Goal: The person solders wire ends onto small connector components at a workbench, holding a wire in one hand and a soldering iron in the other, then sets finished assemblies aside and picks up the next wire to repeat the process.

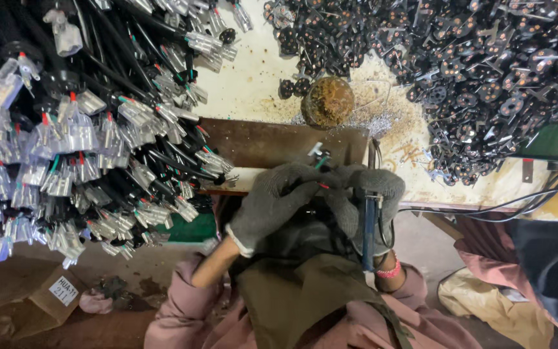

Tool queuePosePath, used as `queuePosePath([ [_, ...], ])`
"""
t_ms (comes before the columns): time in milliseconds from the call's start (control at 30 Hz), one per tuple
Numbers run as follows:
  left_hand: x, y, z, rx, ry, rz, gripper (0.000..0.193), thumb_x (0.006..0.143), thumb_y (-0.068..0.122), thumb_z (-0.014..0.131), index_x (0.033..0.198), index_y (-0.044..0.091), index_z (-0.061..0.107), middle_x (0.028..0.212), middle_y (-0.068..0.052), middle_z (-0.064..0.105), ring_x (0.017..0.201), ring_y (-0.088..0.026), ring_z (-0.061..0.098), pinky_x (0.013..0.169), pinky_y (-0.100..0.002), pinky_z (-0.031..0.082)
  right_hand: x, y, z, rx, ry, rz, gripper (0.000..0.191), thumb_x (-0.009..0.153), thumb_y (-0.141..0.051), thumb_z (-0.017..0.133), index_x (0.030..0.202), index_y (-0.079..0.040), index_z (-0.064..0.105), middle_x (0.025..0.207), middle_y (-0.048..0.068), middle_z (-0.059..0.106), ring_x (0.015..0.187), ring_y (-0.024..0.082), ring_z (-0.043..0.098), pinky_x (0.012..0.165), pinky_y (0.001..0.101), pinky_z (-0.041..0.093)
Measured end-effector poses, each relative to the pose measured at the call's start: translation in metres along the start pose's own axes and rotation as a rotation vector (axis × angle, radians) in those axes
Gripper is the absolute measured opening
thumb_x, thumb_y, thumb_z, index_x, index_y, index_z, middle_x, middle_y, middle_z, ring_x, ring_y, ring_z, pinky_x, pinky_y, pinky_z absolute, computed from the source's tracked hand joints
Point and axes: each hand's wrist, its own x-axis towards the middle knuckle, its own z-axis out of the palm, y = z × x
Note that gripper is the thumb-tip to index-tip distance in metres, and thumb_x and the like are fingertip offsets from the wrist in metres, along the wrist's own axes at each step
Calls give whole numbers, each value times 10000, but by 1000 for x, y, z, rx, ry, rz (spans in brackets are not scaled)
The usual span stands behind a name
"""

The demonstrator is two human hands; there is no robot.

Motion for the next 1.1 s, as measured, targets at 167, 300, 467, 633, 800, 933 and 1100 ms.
queuePosePath([
  [167,-2,-4,2,-395,-4,-574,96,993,106,678,995,11,692,811,-15,619,715,-89,504,635,-284,421,-7,9,5,365,144,211,557,813,-64,917,1184,-118,505,1049,56,657,919,165,650,820,338,537],
  [300,-2,-11,13,4,172,-170,70,972,94,698,974,31,667,859,-54,674,801,-118,627,745,-307,539,-15,-1,19,626,289,295,562,879,-68,872,1269,-58,468,1104,63,589,968,156,601,850,334,522],
  [467,4,-14,8,359,190,12,126,924,85,723,1031,41,676,992,-138,698,914,-302,707,781,-373,568,-6,6,2,711,101,250,538,833,-35,807,1261,-31,481,1182,94,676,1082,242,655,1018,409,512],
  [633,10,-7,-3,359,123,2,145,925,100,730,1046,50,669,1034,-140,700,938,-336,717,793,-388,577,6,18,1,526,76,296,540,850,57,796,1291,-53,505,1163,97,692,1095,235,694,986,399,557],
  [800,13,4,-8,398,74,-92,123,914,121,734,1025,75,708,1008,-132,714,894,-321,726,752,-379,574,10,21,5,1206,114,444,560,854,92,715,1317,-58,438,1095,78,666,980,170,712,746,302,617],
  [933,16,6,-3,424,60,-41,128,933,133,739,1037,65,710,1025,-137,715,914,-332,716,770,-385,566,15,13,7,790,38,269,525,915,102,747,1303,-51,428,1075,103,671,992,169,685,889,313,587],
  [1100,11,-7,4,200,181,-144,110,937,102,715,1026,39,698,978,-109,718,878,-229,746,822,-340,583,24,1,3,886,64,790,389,908,-31,653,1248,-50,463,1069,95,746,757,195,651,644,329,520],
])
